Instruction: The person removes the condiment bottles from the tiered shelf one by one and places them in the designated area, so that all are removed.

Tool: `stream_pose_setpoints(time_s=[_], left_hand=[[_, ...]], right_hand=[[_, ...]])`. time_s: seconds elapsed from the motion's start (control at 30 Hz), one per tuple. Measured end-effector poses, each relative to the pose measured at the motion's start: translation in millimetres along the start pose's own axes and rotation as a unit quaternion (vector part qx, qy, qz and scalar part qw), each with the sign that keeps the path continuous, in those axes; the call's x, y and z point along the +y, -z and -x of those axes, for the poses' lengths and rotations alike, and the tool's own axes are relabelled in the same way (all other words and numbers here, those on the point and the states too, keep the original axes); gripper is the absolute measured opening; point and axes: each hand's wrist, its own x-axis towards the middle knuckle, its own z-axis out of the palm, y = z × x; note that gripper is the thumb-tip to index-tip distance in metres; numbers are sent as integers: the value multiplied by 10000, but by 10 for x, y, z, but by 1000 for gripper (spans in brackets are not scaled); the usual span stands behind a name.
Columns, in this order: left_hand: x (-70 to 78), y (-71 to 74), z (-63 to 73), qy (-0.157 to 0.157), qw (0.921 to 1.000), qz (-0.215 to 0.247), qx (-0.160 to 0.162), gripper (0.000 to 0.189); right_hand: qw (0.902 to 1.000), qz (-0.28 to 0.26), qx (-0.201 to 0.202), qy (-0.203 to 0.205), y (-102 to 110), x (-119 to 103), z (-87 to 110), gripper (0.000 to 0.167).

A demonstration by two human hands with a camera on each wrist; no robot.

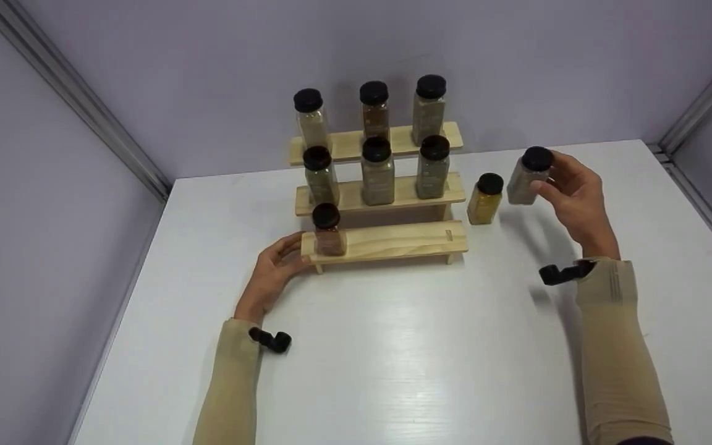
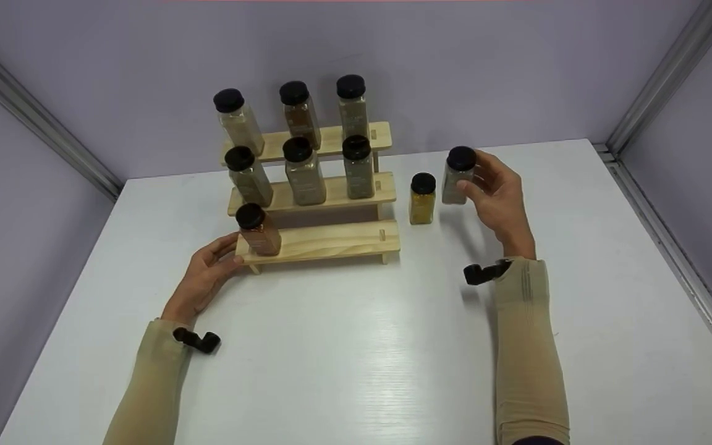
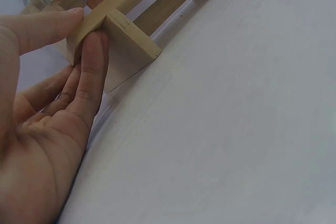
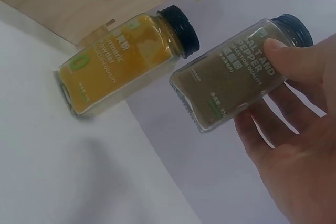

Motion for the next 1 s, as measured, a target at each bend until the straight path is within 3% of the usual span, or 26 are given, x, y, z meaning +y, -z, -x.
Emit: stream_pose_setpoints(time_s=[0.2,0.43,1.0], left_hand=[[10,-1,0,39,9999,-139,15,65],[17,-6,8,0,9999,107,-29,62],[27,-15,11,65,9998,188,57,62]], right_hand=[[9997,16,37,-243,25,85,12,52],[9984,219,16,-521,62,203,47,52],[9944,619,-103,-852,119,364,100,51]])
